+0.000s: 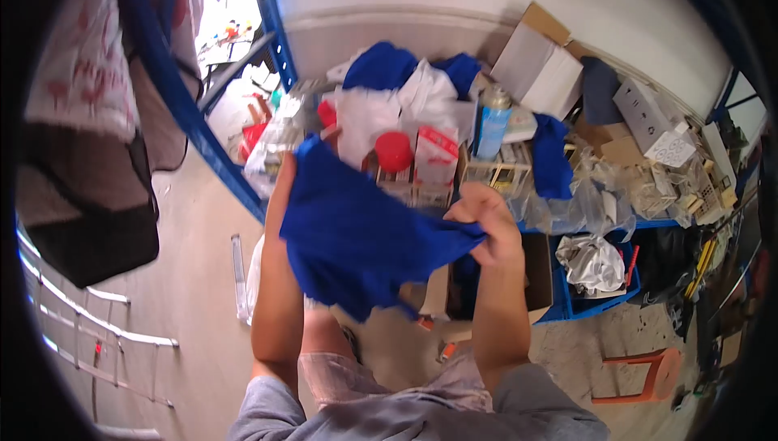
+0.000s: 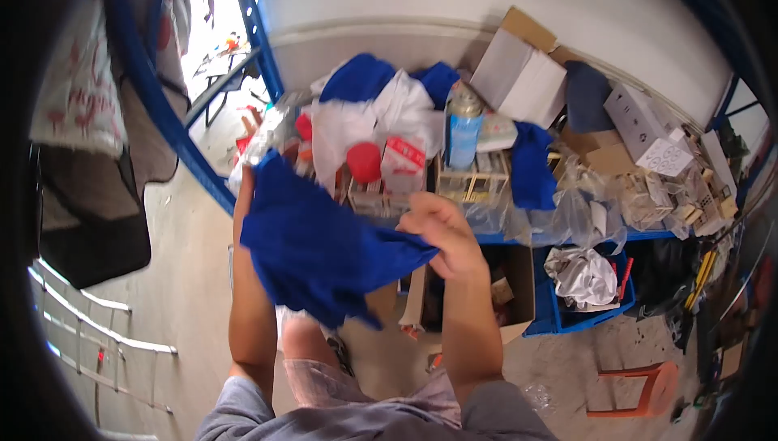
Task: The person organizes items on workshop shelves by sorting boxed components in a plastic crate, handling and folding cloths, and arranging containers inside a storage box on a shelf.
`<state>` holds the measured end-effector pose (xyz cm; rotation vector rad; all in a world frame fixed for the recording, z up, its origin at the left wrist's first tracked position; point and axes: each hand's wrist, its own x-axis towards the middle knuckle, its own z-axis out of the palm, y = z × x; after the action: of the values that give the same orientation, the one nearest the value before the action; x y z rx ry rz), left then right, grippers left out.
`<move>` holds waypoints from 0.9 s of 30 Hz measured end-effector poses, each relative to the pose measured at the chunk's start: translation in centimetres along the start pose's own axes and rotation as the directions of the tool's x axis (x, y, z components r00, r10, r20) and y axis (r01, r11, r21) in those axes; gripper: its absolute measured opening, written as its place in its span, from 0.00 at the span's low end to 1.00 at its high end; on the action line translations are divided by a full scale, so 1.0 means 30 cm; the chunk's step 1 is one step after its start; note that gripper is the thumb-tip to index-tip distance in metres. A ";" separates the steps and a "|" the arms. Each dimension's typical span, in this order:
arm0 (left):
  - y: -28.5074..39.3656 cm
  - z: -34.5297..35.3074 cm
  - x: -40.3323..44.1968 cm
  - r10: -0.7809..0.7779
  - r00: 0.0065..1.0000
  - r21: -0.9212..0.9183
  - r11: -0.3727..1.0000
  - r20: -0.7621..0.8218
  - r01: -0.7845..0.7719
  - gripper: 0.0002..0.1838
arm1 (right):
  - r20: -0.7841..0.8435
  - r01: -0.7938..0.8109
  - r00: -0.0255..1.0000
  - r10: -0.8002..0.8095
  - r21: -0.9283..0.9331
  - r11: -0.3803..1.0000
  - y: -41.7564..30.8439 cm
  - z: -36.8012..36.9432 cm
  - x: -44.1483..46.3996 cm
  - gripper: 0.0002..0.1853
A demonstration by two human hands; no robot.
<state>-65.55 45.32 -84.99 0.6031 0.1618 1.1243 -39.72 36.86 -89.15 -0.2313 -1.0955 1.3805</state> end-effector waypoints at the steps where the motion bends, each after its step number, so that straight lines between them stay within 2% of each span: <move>1: 0.016 -0.003 0.011 0.024 0.999 0.091 0.995 0.038 -0.027 0.26 | -0.100 0.122 0.990 -0.103 0.208 0.971 -0.009 0.024 0.033 0.18; 2: 0.037 0.006 0.022 0.022 0.998 0.139 0.990 0.060 -0.030 0.27 | -0.294 0.185 0.948 -0.121 0.200 0.962 -0.047 0.092 0.060 0.19; 3: 0.057 0.015 0.032 0.021 0.996 0.187 0.982 0.082 -0.036 0.27 | -0.175 0.189 0.975 -0.137 0.328 0.926 -0.077 0.088 0.085 0.19; 4: 0.083 0.038 0.043 -0.103 0.995 0.164 0.981 0.004 0.101 0.26 | -0.053 0.170 0.985 -0.164 0.449 0.877 -0.116 0.094 0.113 0.19; 5: 0.108 0.067 0.051 -0.227 0.971 0.133 0.963 -0.076 0.235 0.24 | -0.066 0.185 0.982 -0.174 0.448 0.874 -0.162 0.120 0.129 0.19; 7: 0.148 0.133 0.103 -0.257 0.961 0.103 0.958 -0.100 0.267 0.24 | -0.100 0.111 0.993 -0.061 0.638 0.762 -0.275 0.196 0.170 0.19; 8: 0.172 0.185 0.128 -0.278 0.952 0.067 0.955 -0.129 0.288 0.24 | -0.289 0.140 0.957 -0.033 0.358 0.923 -0.338 0.244 0.184 0.15; 9: 0.200 0.249 0.140 -0.268 0.947 0.068 0.957 -0.178 0.283 0.22 | -0.395 0.104 0.916 -0.067 0.071 0.992 -0.379 0.284 0.195 0.15; 10: 0.228 0.305 0.157 -0.281 0.945 0.079 0.952 -0.167 0.297 0.22 | -0.488 0.023 0.864 -0.126 -0.213 0.977 -0.412 0.306 0.201 0.15; 11: 0.250 0.350 0.170 -0.296 0.932 0.021 0.951 -0.210 0.307 0.21 | -0.501 -0.077 0.856 -0.128 -0.369 0.926 -0.423 0.284 0.185 0.15; 12: 0.267 0.406 0.175 -0.310 0.916 -0.041 0.950 -0.255 0.310 0.20 | -0.540 -0.272 0.841 -0.014 -0.446 0.853 -0.465 0.315 0.181 0.15; 14: 0.300 0.523 0.154 -0.349 0.888 -0.010 0.932 -0.300 0.363 0.20 | -0.444 -0.525 0.834 0.327 -0.460 0.716 -0.573 0.404 0.154 0.20; 16: 0.338 0.637 0.120 -0.529 0.797 0.084 0.816 -0.292 0.572 0.20 | -0.257 -0.422 0.898 0.357 -0.731 0.536 -0.600 0.449 0.144 0.25; 17: 0.348 0.649 0.127 -0.546 0.783 0.118 0.793 -0.299 0.598 0.19 | -0.260 -0.379 0.925 0.278 -0.710 0.593 -0.607 0.504 0.123 0.20; 18: 0.366 0.693 0.121 -0.539 0.786 0.109 0.800 -0.302 0.590 0.19 | -0.253 -0.380 0.923 0.289 -0.713 0.589 -0.643 0.525 0.125 0.20; 20: 0.400 0.784 0.096 -0.553 0.751 0.163 0.755 -0.362 0.635 0.17 | -0.331 -0.522 0.840 0.430 -0.710 0.474 -0.714 0.564 0.118 0.19; 21: 0.417 0.813 0.087 -0.525 0.762 0.199 0.758 -0.380 0.622 0.18 | -0.335 -0.525 0.844 0.419 -0.671 0.524 -0.755 0.614 0.125 0.19; 22: 0.440 0.841 0.073 -0.524 0.759 0.189 0.760 -0.387 0.622 0.18 | -0.375 -0.559 0.828 0.416 -0.592 0.580 -0.822 0.696 0.151 0.13; 23: 0.460 0.876 0.062 -0.551 0.751 0.175 0.751 -0.364 0.637 0.18 | -0.375 -0.566 0.824 0.425 -0.591 0.575 -0.847 0.731 0.171 0.13; 24: 0.468 0.899 0.039 -0.582 0.739 0.157 0.739 -0.340 0.655 0.19 | -0.463 -0.476 0.868 0.179 -0.673 0.566 -0.861 0.761 0.179 0.17; 25: 0.452 0.887 0.036 -0.562 0.760 0.175 0.754 -0.326 0.633 0.20 | -0.503 -0.392 0.860 -0.086 -0.759 0.520 -0.880 0.794 0.193 0.23; 26: 0.434 0.870 0.042 -0.566 0.759 0.163 0.757 -0.322 0.633 0.20 | -0.528 -0.401 0.805 -0.269 -0.819 0.410 -0.906 0.834 0.218 0.24; 27: 0.420 0.845 0.034 -0.568 0.761 0.198 0.744 -0.315 0.638 0.20 | -0.483 -0.393 0.773 -0.410 -0.873 0.287 -0.937 0.864 0.235 0.24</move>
<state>-64.61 40.52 -57.10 0.6146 0.6994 0.5185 -41.16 24.13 -52.42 -1.5303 -1.1695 0.2724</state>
